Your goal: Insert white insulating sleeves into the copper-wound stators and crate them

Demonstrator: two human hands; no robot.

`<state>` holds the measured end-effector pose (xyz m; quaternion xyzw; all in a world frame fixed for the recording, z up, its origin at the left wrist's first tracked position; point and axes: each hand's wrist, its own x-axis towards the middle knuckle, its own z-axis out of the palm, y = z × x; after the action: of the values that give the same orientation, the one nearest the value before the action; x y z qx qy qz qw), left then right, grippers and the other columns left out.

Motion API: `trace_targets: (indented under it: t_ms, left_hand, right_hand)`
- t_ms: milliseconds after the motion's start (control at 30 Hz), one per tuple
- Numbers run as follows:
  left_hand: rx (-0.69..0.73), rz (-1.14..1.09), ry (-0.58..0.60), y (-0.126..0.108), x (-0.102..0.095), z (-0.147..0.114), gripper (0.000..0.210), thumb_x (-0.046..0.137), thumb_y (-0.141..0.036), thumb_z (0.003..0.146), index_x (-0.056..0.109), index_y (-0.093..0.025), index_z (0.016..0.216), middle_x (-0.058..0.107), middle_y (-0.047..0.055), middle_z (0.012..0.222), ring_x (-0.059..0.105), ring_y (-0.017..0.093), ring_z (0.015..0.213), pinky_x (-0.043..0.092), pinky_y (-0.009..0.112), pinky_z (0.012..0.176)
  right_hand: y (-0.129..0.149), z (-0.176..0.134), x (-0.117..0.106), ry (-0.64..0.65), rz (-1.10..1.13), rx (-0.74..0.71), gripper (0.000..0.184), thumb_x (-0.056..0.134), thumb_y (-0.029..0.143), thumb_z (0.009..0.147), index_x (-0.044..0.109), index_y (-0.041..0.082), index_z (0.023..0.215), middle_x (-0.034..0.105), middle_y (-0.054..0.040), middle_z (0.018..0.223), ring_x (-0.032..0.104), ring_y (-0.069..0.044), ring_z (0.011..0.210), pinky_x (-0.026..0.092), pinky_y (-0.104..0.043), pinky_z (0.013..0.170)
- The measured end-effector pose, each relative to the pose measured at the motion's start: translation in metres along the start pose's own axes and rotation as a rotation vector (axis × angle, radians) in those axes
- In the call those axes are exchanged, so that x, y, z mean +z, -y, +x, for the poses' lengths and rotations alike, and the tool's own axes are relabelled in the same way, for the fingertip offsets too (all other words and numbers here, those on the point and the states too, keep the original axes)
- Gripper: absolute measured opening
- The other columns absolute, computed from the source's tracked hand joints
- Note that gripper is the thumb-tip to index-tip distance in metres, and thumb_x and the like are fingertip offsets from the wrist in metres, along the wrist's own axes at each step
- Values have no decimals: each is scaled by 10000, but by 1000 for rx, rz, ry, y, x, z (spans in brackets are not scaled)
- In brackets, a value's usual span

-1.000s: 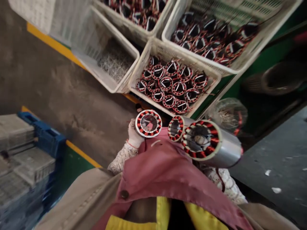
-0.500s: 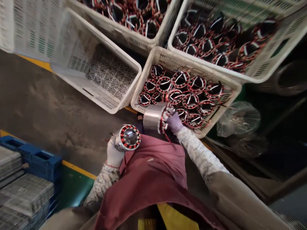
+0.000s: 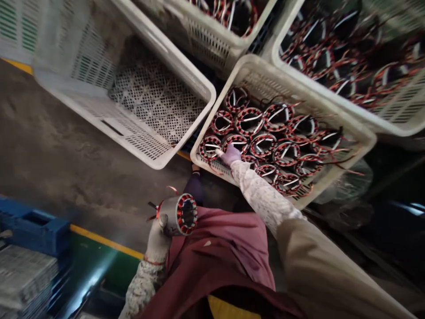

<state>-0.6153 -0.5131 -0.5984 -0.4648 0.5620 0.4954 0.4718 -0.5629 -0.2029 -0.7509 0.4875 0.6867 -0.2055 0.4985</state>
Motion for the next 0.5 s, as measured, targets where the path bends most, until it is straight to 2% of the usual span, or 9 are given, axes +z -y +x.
trace_targets:
  t_ms: [33, 100, 167, 200, 267, 300, 400, 500]
  left_hand:
    - [-18, 36, 36, -4, 6, 4, 441, 827, -523, 550, 758, -198, 841, 777, 68, 819, 745, 316, 900, 619, 390, 766]
    - [-6, 163, 132, -18, 23, 12, 429, 823, -470, 548, 776, -176, 857, 773, 81, 803, 733, 297, 776, 594, 369, 663]
    - [103, 350, 274, -36, 49, 22, 361, 816, -411, 566, 783, -162, 826, 761, 81, 761, 700, 267, 693, 563, 345, 629]
    - [188, 456, 357, -46, 67, 28, 317, 815, -391, 580, 780, -163, 798, 754, 77, 744, 684, 255, 678, 555, 339, 643]
    - [398, 654, 487, -62, 110, 41, 255, 829, -374, 594, 759, -183, 748, 734, 61, 716, 664, 248, 692, 552, 345, 719]
    - [510, 737, 511, -67, 134, 49, 251, 843, -378, 591, 741, -198, 732, 715, 51, 696, 662, 255, 717, 548, 356, 773]
    - [797, 933, 461, -70, 211, 84, 346, 897, -392, 531, 625, -224, 663, 617, 41, 629, 669, 344, 914, 475, 446, 999]
    - [871, 1157, 464, -60, 272, 126, 427, 875, -308, 562, 458, -234, 621, 576, 73, 636, 588, 459, 1159, 300, 581, 1137]
  right_hand:
    - [-10, -6, -10, -23, -34, -69, 550, 539, 511, 961, 569, 118, 1345, 708, -202, 1183, 681, -308, 1101, 515, -375, 911]
    - [-27, -12, -33, -199, -76, -202, 481, 466, 450, 1000, 569, 163, 1373, 668, -177, 1292, 629, -301, 1192, 468, -388, 990]
    - [-38, -5, -55, -382, -130, -277, 495, 411, 386, 1018, 529, 121, 1419, 614, -203, 1372, 573, -307, 1258, 412, -406, 1045]
    - [-41, 4, -64, -405, -164, -273, 507, 413, 378, 1018, 521, 87, 1418, 612, -223, 1364, 560, -311, 1264, 384, -415, 1063]
    - [-43, 23, -73, -316, -257, -236, 496, 460, 408, 1006, 576, 61, 1340, 666, -232, 1260, 574, -315, 1218, 326, -440, 1090]
    - [-43, 32, -74, -263, -299, -230, 482, 479, 431, 1001, 610, 65, 1287, 689, -224, 1209, 584, -313, 1193, 298, -453, 1100]
    - [-41, 46, -69, -229, -342, -229, 480, 474, 483, 1002, 655, 85, 1202, 694, -222, 1194, 591, -322, 1179, 286, -477, 1087]
    - [-43, 46, -63, -246, -309, -202, 480, 444, 488, 1008, 645, 107, 1220, 683, -221, 1227, 604, -332, 1176, 361, -464, 1021]
